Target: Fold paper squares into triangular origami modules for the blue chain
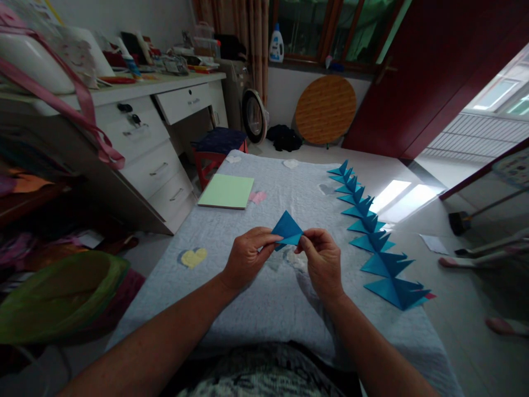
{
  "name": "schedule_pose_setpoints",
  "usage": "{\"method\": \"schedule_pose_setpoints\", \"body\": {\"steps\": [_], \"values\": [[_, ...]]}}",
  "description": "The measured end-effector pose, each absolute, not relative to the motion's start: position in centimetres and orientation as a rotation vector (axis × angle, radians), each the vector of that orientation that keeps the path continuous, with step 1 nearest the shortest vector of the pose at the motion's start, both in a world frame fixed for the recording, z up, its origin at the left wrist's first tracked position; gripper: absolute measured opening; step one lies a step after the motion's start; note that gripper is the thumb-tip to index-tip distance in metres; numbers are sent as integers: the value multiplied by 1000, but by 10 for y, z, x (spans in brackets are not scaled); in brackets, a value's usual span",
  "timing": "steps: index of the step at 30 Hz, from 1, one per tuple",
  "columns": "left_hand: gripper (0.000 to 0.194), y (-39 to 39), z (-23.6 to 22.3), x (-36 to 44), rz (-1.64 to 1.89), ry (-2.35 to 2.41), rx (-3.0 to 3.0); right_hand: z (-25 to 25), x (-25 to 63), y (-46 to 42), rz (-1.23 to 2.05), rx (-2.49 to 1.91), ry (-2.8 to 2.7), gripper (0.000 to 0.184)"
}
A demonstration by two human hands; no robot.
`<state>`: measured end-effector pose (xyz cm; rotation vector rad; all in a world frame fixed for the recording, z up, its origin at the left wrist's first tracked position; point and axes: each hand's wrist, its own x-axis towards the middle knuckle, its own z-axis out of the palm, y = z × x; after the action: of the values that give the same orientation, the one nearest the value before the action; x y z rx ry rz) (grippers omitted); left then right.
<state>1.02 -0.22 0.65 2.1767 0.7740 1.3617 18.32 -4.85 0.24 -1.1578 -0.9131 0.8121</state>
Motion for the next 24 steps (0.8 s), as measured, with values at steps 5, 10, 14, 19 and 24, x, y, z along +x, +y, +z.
{"method": "schedule_pose_setpoints", "body": {"steps": [5,10,14,19,24], "values": [[14,-2,6,10,1355,778,2169,3,183,-51,783,-1145,-938,11],[13,-1,6,9,1299,731,2095,1,185,-51,753,-1135,-970,6],[14,-1,7,10,1257,659,2068,-1,187,-50,749,-1124,-977,4],[19,-2,7,12,1299,691,2150,-1,186,-51,779,-1102,-944,7],[18,-4,6,11,1294,697,2247,1,184,-50,789,-1084,-927,10]]}}
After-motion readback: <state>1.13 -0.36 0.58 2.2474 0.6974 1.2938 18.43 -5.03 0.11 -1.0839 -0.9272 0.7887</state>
